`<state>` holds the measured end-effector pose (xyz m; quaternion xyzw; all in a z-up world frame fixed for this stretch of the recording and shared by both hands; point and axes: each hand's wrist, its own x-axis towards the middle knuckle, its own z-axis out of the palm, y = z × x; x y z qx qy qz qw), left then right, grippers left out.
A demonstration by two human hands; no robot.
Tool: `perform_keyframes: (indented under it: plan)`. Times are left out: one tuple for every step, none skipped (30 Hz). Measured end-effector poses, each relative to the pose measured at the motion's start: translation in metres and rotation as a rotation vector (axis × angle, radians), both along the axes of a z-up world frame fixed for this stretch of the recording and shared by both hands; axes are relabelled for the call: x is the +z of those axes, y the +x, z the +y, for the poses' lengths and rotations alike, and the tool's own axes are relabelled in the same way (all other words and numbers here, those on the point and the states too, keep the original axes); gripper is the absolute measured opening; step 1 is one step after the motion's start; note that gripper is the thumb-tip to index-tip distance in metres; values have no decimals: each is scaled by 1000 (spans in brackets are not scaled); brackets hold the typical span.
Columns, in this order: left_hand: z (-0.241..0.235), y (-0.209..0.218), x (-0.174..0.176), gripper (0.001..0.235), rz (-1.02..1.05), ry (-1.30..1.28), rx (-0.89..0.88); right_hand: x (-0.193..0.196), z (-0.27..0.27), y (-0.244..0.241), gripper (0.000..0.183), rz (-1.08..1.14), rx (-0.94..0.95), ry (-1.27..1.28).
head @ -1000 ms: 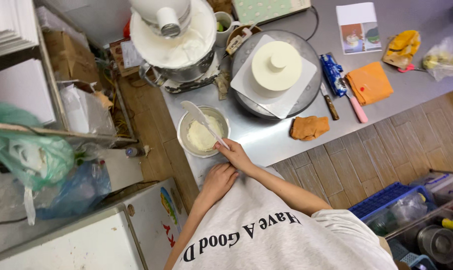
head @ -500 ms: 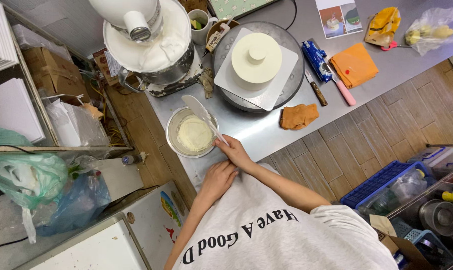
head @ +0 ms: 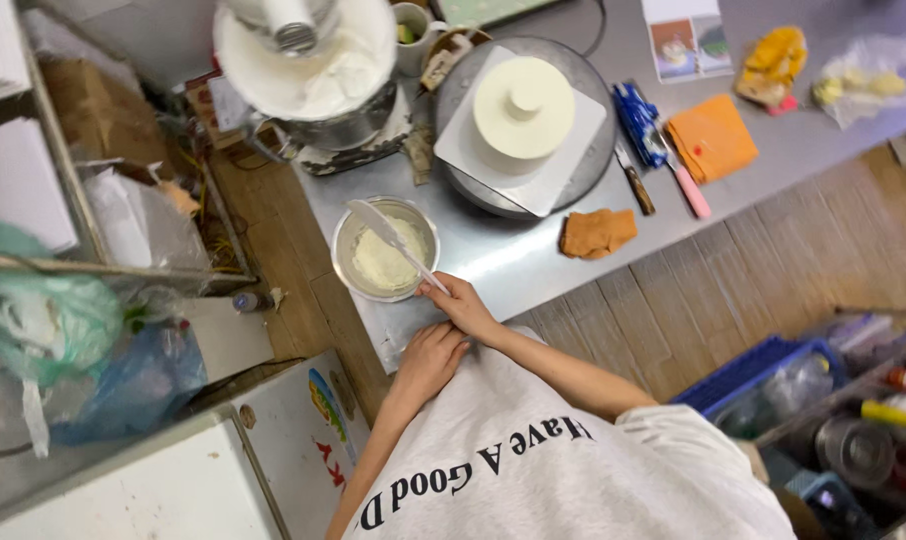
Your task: The person uses a spatula to transfer white cream from a stand mixer into a metal bowl containing yellow batter. They then stir the mixture until it is uniform. The person repeats the transfer and stirring process several times.
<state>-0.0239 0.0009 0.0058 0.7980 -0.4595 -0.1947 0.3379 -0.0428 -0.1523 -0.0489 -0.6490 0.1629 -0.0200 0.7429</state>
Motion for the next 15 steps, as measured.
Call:
perform_keyframes:
  plan:
    - [0,-1,1,22,3,-4,10,-1,-3,4,28,-42,-15,-18]
    - [1,-1,1,23,6,-8,19,-1,-6,8,29,-85,-30,-34]
    - [3,-2,1,24,2,-34,34,-2,-10,13,30,-4,-42,-64]
    - [4,-2,1,24,-2,-60,49,-2,-19,22,32,78,-51,-95]
    - [4,-1,0,25,-6,-86,59,1,-29,29,31,19,-72,-77]
    - [4,0,0,25,8,-75,68,6,-40,37,30,-40,-93,-59]
    - [5,1,0,25,21,-63,79,14,-52,52,30,-52,-108,-78]
    - [7,2,-1,25,34,-51,90,24,-63,65,29,-65,-122,-96]
    - [8,3,-1,25,30,-37,96,39,-76,70,30,-118,-39,-130]
    - [9,3,-2,26,26,-22,103,57,-91,72,30,-173,44,-162]
    - [10,4,-2,26,23,-10,106,76,-103,75,32,-175,116,-332]
    - [11,4,-3,26,26,-9,110,95,-114,80,33,-179,188,-502]
    - [12,5,-4,26,28,-8,115,115,-125,86,30,-168,256,-635]
    - [13,5,-5,27,29,-7,119,133,-135,93,27,-159,323,-768]
    - [14,5,-5,27,37,-10,125,149,-145,100,29,-250,319,-907]
